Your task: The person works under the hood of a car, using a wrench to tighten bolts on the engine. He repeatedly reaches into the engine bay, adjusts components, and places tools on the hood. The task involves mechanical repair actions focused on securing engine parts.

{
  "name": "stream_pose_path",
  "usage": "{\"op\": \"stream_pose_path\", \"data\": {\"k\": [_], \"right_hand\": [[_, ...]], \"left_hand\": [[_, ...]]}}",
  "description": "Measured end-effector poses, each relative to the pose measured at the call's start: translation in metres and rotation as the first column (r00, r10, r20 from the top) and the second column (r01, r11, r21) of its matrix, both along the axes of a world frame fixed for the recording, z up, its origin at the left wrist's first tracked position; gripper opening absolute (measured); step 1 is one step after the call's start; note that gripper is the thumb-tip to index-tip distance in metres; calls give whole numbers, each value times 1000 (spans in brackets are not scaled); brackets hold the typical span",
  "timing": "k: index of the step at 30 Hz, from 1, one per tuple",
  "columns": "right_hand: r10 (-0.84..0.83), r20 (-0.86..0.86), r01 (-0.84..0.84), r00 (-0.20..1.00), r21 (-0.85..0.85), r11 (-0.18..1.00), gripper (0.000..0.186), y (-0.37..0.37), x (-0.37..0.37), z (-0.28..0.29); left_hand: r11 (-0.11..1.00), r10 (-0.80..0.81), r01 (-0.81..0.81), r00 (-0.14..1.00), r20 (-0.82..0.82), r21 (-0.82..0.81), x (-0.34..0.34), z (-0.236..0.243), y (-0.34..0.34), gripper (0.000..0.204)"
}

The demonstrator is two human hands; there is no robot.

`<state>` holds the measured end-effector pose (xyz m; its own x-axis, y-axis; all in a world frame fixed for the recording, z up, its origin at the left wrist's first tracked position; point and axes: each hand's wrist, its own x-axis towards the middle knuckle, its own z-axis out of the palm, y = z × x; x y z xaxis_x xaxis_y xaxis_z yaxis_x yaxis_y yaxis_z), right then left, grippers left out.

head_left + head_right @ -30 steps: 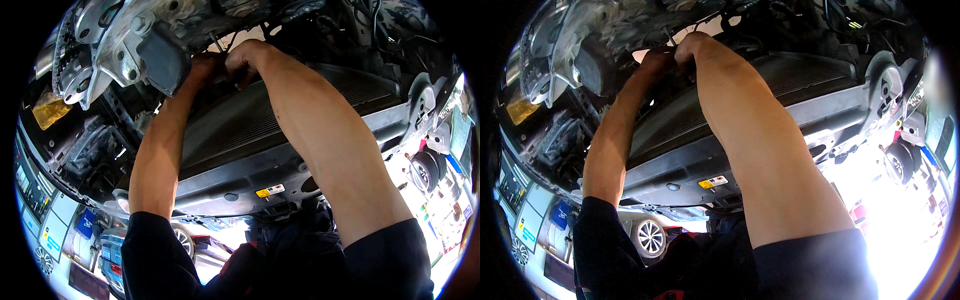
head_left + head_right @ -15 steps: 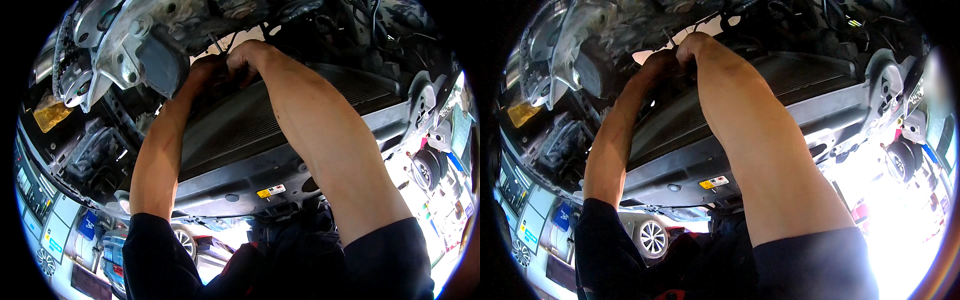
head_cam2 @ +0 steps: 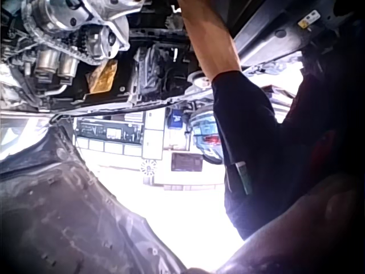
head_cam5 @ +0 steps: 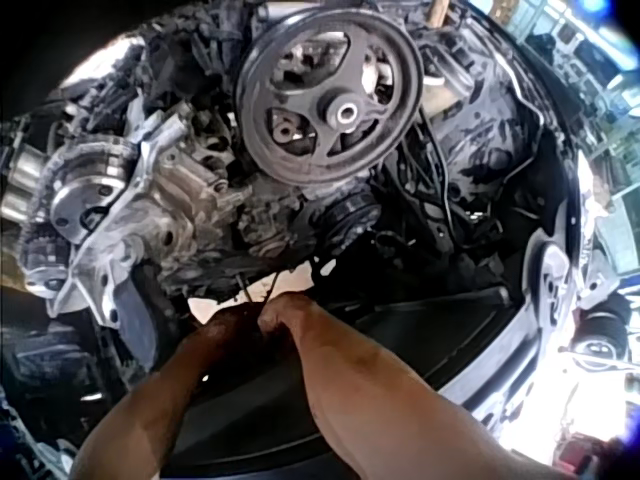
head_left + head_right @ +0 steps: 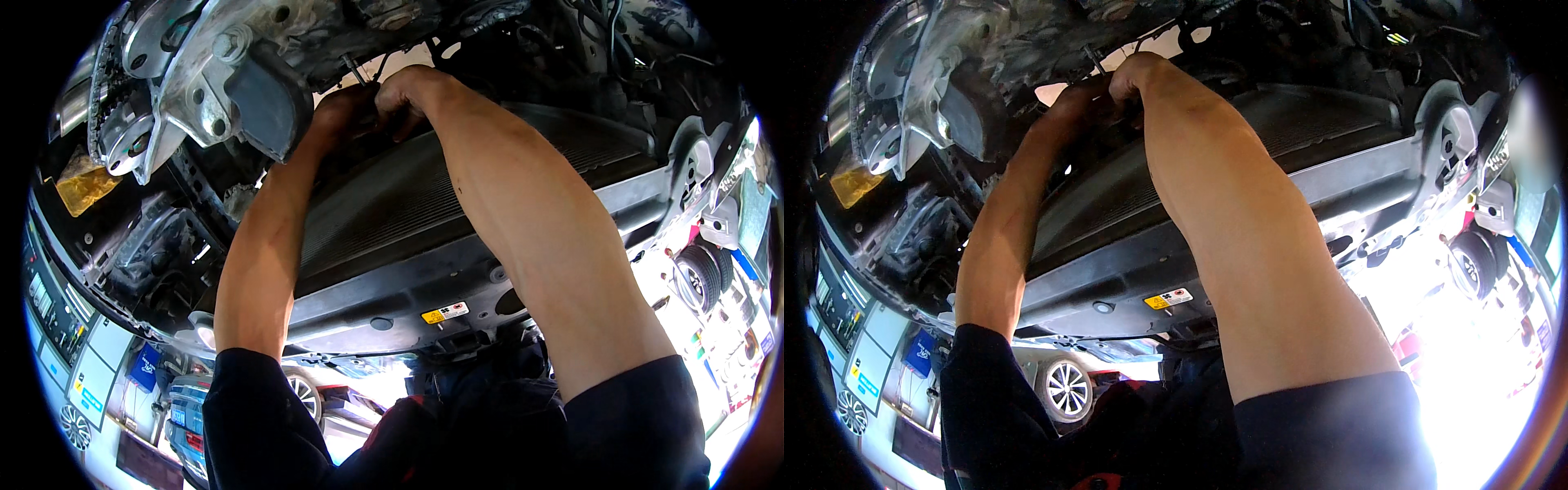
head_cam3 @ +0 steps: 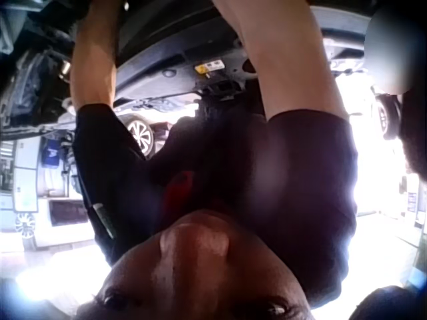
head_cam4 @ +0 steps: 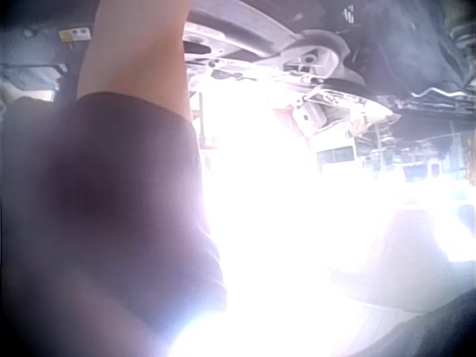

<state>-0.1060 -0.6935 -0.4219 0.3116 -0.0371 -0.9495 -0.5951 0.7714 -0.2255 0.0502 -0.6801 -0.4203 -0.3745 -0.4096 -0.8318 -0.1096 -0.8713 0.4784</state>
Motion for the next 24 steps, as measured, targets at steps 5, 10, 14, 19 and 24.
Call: {"op": "stream_pose_path", "data": {"k": [5, 10, 14, 19, 24], "right_hand": [[-17, 60, 16, 998, 29, 999, 42, 0, -1, -5], [42, 63, -42, 997, -1, 999, 41, -2, 1, -7], [23, 26, -24, 999, 12, 1000, 39, -2, 0, -5], [-83, 17, 83, 996, 31, 996, 37, -1, -1, -1], [-65, 10, 65, 998, 18, 998, 39, 0, 0, -2]], "left_hand": [[994, -97, 101, 991, 90, -41, -1, 5, 0, 40], [980, -167, 179, 978, 128, -89, -1, -2, 0, 40], [995, -9, 10, 1000, -16, 99, 1, -3, -4, 43], [878, -360, 436, 874, 327, -199, 0, -1, -4, 38], [993, -106, 102, 993, -61, -56, 1, -1, 0, 40]]}}
